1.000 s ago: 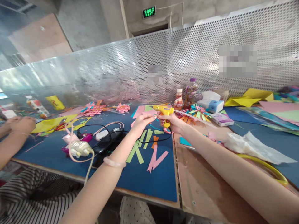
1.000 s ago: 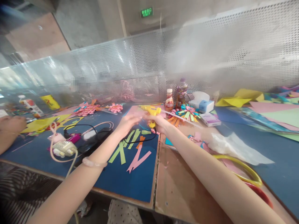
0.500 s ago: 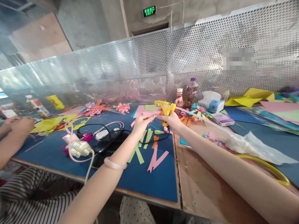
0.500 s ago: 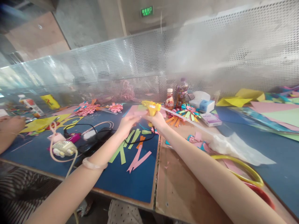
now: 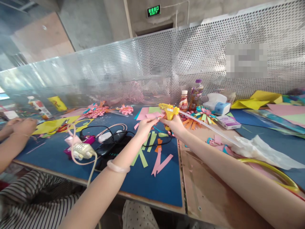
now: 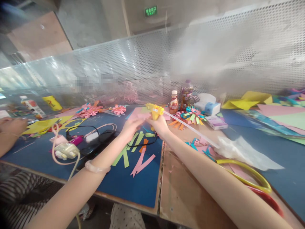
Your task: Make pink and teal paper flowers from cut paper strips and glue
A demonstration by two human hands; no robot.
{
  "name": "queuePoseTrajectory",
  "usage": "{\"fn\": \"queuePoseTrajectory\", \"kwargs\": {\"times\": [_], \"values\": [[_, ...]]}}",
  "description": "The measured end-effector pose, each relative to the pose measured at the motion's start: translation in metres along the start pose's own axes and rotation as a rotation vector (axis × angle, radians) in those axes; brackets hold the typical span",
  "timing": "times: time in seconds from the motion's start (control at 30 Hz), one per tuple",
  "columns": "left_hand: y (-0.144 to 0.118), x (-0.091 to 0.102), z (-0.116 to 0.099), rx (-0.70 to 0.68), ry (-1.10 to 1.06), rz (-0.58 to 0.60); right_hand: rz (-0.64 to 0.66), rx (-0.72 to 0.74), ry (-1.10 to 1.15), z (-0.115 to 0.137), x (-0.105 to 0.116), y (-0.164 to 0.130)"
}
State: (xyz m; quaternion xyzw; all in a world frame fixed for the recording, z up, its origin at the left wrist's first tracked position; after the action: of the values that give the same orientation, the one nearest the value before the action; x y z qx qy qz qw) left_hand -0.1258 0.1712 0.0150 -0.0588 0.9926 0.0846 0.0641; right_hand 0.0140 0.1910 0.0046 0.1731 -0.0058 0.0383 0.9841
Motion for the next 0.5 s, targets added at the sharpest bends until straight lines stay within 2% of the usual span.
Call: {"fn": "queuePoseTrajectory", "kwargs": {"times": [0.13,0.33,0.5], "values": [[0.000,0.001,0.000,-0.025,0.002,0.004,0.001,-0.009,0.008,0.001,-0.001,-0.001],[0.011,0.013,0.001,-0.075,-0.182,-0.113,-0.054,-0.042,-0.057,-0.002,0.002,-0.001],[0.019,0.028,-0.004,-0.131,-0.345,-0.329,0.020,-0.049,-0.192,-0.004,0.002,-0.002]]}}
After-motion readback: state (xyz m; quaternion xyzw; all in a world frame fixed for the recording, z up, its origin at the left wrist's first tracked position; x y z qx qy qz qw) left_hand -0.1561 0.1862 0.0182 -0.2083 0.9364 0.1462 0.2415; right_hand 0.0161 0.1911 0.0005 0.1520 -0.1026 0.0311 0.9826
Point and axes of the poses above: each hand's wrist, its own y-axis towards the middle knuckle, its own x-axis out of the back of the hand, z = x × y, the point moved 2 cm from there along y, towards the middle knuckle, and after that the axes turned 11 degrees about -y, right-handed, at the moved point
